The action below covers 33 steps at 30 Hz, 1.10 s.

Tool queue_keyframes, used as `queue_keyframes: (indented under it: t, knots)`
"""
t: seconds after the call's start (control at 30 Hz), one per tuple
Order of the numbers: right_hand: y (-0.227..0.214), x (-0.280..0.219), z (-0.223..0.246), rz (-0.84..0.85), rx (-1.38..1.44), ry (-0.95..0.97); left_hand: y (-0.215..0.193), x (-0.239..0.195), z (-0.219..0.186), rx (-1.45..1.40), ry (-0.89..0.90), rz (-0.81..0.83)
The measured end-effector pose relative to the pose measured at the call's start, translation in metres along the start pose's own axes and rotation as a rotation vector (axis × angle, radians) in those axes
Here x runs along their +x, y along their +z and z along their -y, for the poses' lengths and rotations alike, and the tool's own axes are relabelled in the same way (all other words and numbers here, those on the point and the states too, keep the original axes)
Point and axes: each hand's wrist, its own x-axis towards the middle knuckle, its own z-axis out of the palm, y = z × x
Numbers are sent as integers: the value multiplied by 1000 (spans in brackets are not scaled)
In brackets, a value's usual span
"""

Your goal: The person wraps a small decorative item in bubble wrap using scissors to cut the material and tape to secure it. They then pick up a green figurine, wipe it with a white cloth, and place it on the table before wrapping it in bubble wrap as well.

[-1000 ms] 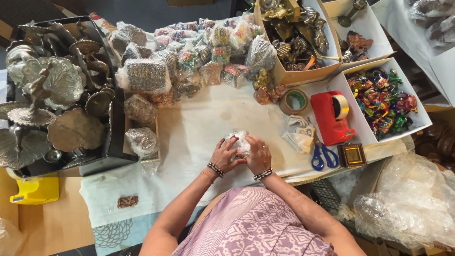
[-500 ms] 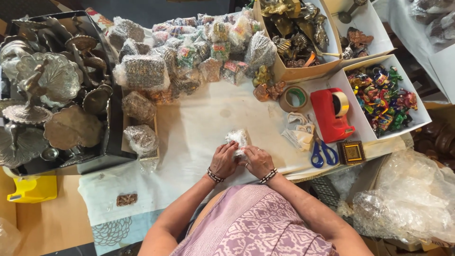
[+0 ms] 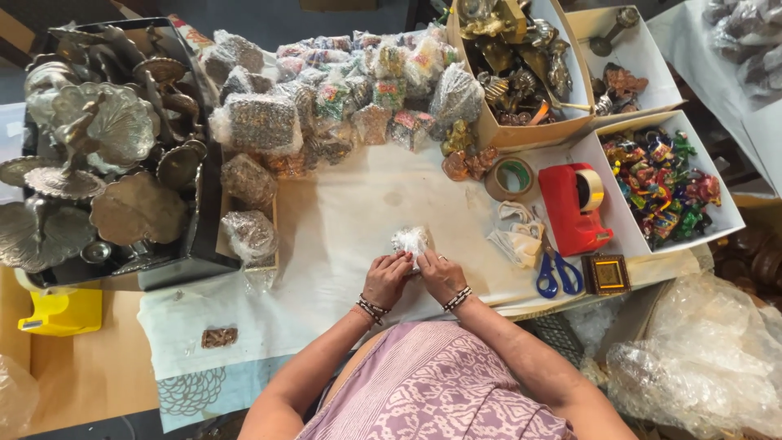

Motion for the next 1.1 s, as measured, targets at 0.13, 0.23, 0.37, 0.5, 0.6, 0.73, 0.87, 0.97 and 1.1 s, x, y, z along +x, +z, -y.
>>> queue_keyframes:
  t: [0.13,0.23,0.37,0.5,0.6,0.73,0.87,0.97,1.1]
  knots:
    - [9,-4,-1,33,33,40,-2,0,-4,32,10,-17]
    - [3,-2,1,-50,91,53,-27,9,-20,-64,-21,20]
    - [-3,-1,5,-34,96,100,-29,9,-21,-18,55,20]
    - [8,-8,1,-23,81,104,-8,6,-8,83,81,-47]
    - [11,-14,2,-13,100,127,-9,14,-12,147,101,-54]
    - [-22,-9,19,-52,171,128,-7,16,-13,141,53,-49]
    - [-17,-6,21,-16,184,124,-1,20,-11,46,-15,-35]
    - [7,-9,13,-23,50,85,-9,24,-12,-27,-120,23]
    - [17,-11,3,-77,-63,17,-31,34,-19,-127,-208,28]
